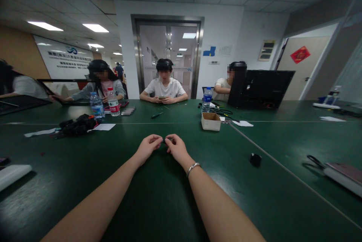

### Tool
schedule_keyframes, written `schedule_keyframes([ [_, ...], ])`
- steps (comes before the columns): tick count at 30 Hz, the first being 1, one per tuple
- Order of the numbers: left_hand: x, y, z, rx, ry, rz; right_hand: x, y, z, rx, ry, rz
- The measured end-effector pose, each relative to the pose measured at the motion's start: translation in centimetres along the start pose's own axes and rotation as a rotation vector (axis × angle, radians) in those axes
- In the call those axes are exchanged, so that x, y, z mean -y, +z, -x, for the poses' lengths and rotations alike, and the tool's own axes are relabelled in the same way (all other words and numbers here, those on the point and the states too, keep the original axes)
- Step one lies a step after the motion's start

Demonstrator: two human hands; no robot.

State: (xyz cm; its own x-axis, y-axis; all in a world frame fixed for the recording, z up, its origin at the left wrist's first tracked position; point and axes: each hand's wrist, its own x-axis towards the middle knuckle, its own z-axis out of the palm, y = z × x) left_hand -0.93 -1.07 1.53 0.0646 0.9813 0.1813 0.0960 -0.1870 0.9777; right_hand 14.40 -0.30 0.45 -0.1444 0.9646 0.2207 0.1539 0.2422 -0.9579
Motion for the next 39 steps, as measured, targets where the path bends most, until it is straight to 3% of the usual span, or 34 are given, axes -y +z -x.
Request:
schedule_keyframes([
  [5,-0.9,-0.7,0.7,-0.083,0.012,-0.555,0.5,0.2,0.4,0.126,-0.064,0.137],
  [7,-1.0,-1.0,0.9,-0.074,-0.029,-0.667,0.3,0.3,0.4,0.136,-0.098,0.219],
  [9,-0.7,-1.1,0.9,-0.062,-0.033,-0.639,0.0,0.3,0.3,0.097,-0.113,0.261],
  [13,0.3,-0.9,0.2,0.016,0.136,-0.358,-0.8,0.2,-0.1,0.016,-0.106,0.25],
  [15,0.6,-0.8,0.0,0.039,0.154,-0.313,-0.9,0.2,-0.2,0.007,-0.112,0.251],
  [23,-0.7,-0.9,1.0,-0.055,0.0,-0.607,-0.4,0.1,0.2,-0.003,-0.214,0.337],
  [29,0.3,-0.8,0.3,0.033,0.14,-0.349,-0.7,0.0,0.0,-0.047,-0.176,0.285],
  [39,-0.1,-0.8,0.7,-0.065,0.068,-0.646,-0.5,0.1,0.2,-0.014,-0.21,0.279],
])
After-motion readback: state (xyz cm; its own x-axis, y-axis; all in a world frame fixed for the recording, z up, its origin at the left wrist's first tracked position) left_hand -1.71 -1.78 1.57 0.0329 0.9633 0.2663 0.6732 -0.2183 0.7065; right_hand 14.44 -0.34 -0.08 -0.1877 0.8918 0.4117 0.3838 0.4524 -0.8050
